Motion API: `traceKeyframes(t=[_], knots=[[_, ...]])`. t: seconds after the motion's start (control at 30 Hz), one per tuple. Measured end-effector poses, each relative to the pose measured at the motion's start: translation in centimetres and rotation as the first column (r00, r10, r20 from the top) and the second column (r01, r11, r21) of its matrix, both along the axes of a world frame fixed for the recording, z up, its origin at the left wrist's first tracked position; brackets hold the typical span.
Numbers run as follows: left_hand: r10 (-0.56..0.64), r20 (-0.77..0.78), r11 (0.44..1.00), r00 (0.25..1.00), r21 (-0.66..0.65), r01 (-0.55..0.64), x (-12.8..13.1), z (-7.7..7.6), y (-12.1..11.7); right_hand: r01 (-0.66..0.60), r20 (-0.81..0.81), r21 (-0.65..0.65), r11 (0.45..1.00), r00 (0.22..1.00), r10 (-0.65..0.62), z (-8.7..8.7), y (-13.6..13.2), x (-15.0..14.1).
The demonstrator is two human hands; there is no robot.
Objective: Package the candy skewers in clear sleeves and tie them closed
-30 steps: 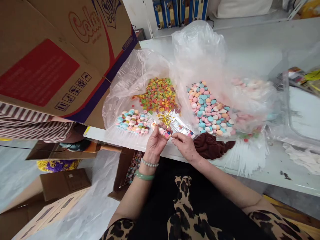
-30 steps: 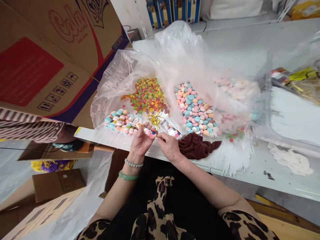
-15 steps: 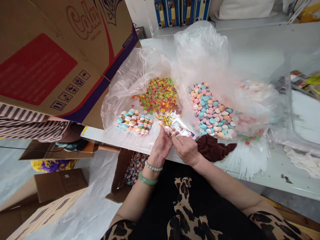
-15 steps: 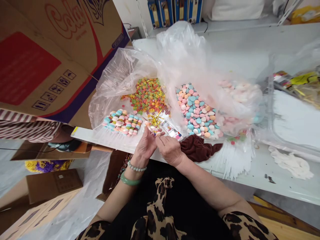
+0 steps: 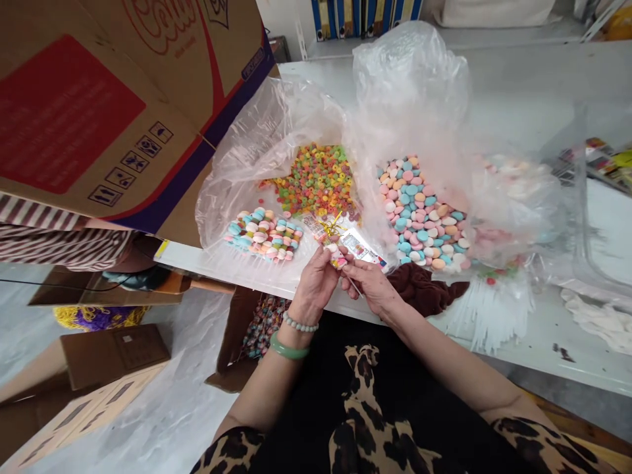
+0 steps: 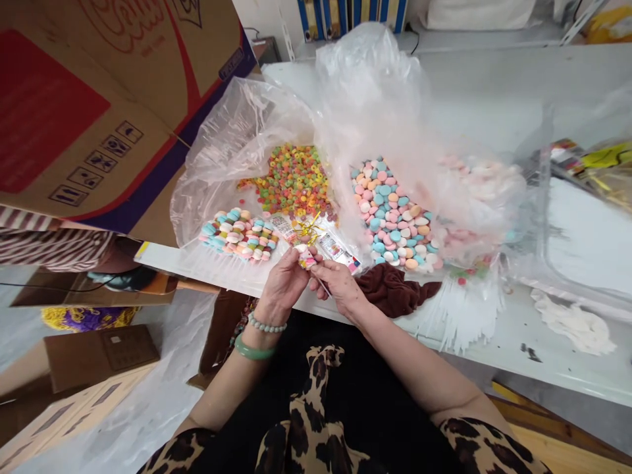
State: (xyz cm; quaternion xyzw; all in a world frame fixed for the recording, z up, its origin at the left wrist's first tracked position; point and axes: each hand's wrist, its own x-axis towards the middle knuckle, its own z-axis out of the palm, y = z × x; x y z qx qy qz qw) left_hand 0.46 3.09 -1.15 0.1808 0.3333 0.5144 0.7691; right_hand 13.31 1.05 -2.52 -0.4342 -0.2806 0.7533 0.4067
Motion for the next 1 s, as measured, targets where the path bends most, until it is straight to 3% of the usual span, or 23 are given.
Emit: traceKeyframes(t=[0.13,0.3,0.43,0.57,0.7,0.77,0.83,1.0], knots=[[-0.011,-0.062,1.0,0.998,-0.007,0.011,1.4,-0.5,-0.8,0.058,0.042,-0.047,0.997,0.998,-0.056,-0.5,0.3,-0.9],[0.098,-0.156,0.995,0.983,0.001,-0.099,3.2,-2.0,-1.5,0.214,0.175,-0.104,0.971,0.965,-0.194,-1.7,0.9,-1.9],[0.138,-0.129,0.989,0.982,-0.037,-0.143,2.3,-3.1,-0.4,0.125,0.15,-0.024,0.992,0.981,-0.12,-2.4,0.5,-1.2],[0.215,-0.082,0.973,0.973,-0.07,-0.221,0.3,-2.8,0.6,0.033,0.197,0.063,0.997,0.979,-0.045,-2.1,-0.4,-0.1],[0.085,-0.247,0.991,0.965,-0.081,-0.108,-0.3,-2.5,0.2,0.092,0.218,0.069,0.993,0.97,-0.105,-1.5,-0.5,0.1],[-0.006,-0.356,0.995,0.934,-0.095,-0.03,-0.3,-2.7,-0.3,0.09,0.231,0.08,0.993,0.967,-0.106,-1.3,-0.4,-0.1],[-0.021,-0.441,0.997,0.897,-0.076,-0.014,-0.2,-3.0,-0.5,0.054,0.25,0.082,0.995,0.965,-0.073,-1.3,-0.4,-0.3],[0.124,-0.669,0.986,0.733,0.169,-0.012,-0.6,-2.9,-0.8,0.058,0.273,0.077,0.995,0.959,-0.077,-1.5,-0.8,-0.8]])
